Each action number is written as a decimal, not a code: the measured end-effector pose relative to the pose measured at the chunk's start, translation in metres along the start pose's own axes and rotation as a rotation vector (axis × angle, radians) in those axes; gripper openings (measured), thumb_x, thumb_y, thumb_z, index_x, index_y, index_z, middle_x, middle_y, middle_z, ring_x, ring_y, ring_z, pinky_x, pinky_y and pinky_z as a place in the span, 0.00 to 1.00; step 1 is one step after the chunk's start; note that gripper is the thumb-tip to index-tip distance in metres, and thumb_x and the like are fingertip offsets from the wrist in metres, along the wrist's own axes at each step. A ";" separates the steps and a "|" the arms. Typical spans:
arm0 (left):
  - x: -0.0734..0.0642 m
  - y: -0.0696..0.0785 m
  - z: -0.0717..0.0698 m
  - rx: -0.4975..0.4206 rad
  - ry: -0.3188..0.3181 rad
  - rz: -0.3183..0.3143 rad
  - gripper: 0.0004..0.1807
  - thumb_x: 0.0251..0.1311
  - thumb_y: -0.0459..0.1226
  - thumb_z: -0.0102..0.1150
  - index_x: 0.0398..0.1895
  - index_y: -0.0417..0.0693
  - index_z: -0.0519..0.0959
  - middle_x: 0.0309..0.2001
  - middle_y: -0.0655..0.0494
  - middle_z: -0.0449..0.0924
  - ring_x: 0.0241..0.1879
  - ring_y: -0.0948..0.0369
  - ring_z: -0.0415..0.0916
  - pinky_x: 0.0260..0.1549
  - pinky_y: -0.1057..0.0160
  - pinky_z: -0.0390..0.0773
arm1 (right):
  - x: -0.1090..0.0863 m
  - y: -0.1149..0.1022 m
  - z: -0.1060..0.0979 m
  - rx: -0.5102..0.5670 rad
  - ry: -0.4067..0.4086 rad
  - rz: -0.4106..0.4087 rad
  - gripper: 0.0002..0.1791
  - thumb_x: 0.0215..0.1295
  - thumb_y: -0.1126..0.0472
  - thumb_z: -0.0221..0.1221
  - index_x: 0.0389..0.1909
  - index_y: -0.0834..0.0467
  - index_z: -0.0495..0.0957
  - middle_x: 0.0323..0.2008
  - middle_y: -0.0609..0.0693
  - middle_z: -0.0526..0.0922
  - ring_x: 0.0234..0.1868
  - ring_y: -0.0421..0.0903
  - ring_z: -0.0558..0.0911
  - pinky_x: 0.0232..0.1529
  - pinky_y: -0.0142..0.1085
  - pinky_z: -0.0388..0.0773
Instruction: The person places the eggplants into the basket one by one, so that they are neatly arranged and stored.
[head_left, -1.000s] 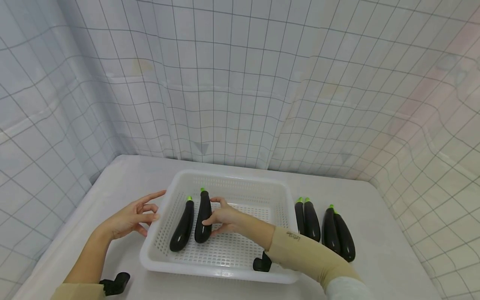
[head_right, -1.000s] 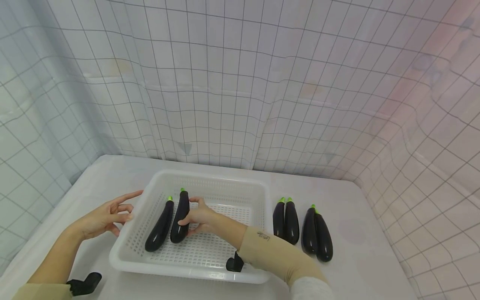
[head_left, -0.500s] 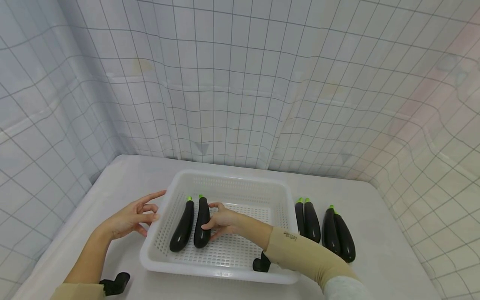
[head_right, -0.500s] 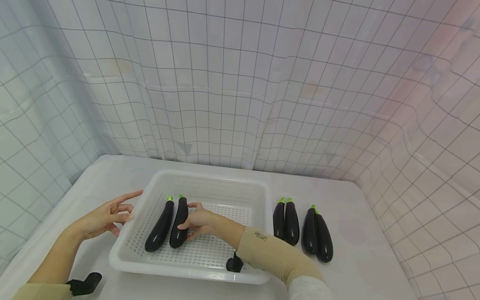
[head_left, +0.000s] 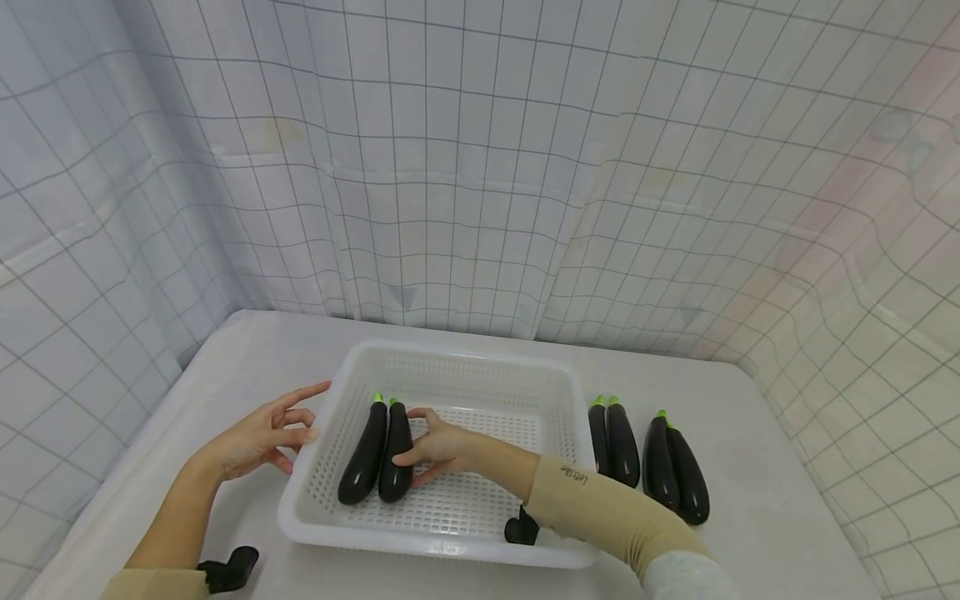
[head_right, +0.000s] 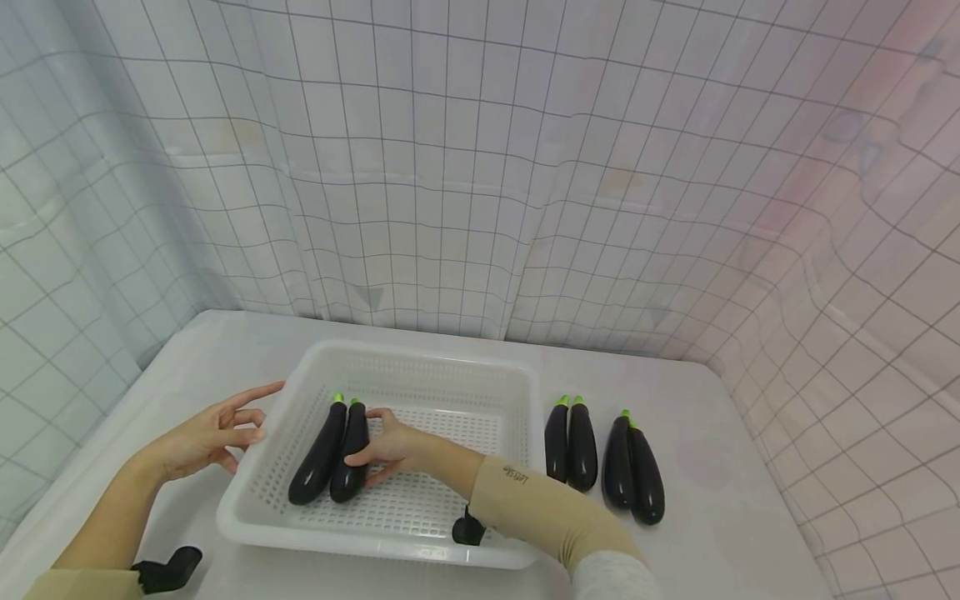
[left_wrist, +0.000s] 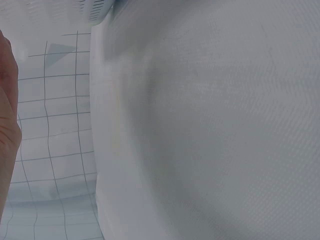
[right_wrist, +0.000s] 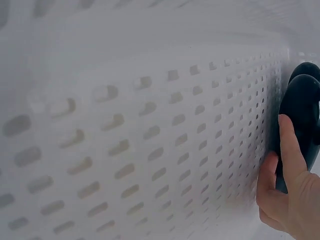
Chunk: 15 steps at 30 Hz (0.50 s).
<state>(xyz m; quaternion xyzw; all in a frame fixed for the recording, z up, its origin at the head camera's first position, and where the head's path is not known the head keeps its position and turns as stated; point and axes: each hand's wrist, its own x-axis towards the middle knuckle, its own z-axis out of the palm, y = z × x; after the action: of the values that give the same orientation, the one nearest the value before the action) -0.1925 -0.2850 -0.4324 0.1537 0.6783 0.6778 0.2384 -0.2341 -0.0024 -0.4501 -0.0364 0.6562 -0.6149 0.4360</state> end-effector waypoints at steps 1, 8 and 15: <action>0.000 0.000 0.000 0.000 -0.001 0.001 0.36 0.63 0.28 0.48 0.71 0.57 0.48 0.36 0.58 0.75 0.33 0.59 0.80 0.26 0.52 0.82 | 0.000 0.000 0.000 -0.014 -0.006 -0.005 0.43 0.56 0.73 0.59 0.66 0.49 0.46 0.40 0.59 0.78 0.42 0.52 0.80 0.37 0.48 0.81; 0.000 0.001 0.001 -0.007 -0.007 0.006 0.36 0.63 0.28 0.48 0.71 0.57 0.48 0.36 0.58 0.74 0.32 0.60 0.80 0.26 0.53 0.82 | -0.002 -0.001 0.000 -0.054 -0.009 0.006 0.42 0.56 0.72 0.60 0.66 0.48 0.48 0.40 0.58 0.76 0.39 0.51 0.80 0.37 0.47 0.81; 0.000 0.000 0.000 -0.007 -0.008 0.009 0.36 0.63 0.28 0.48 0.71 0.57 0.48 0.36 0.59 0.75 0.32 0.60 0.79 0.26 0.52 0.81 | 0.000 0.001 -0.002 -0.083 -0.020 0.007 0.43 0.56 0.71 0.61 0.66 0.47 0.48 0.39 0.58 0.75 0.35 0.49 0.79 0.34 0.45 0.82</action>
<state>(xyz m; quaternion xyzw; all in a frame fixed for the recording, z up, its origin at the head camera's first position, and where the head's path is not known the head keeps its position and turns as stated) -0.1921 -0.2847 -0.4323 0.1586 0.6744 0.6806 0.2383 -0.2344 -0.0006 -0.4509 -0.0582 0.6767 -0.5853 0.4428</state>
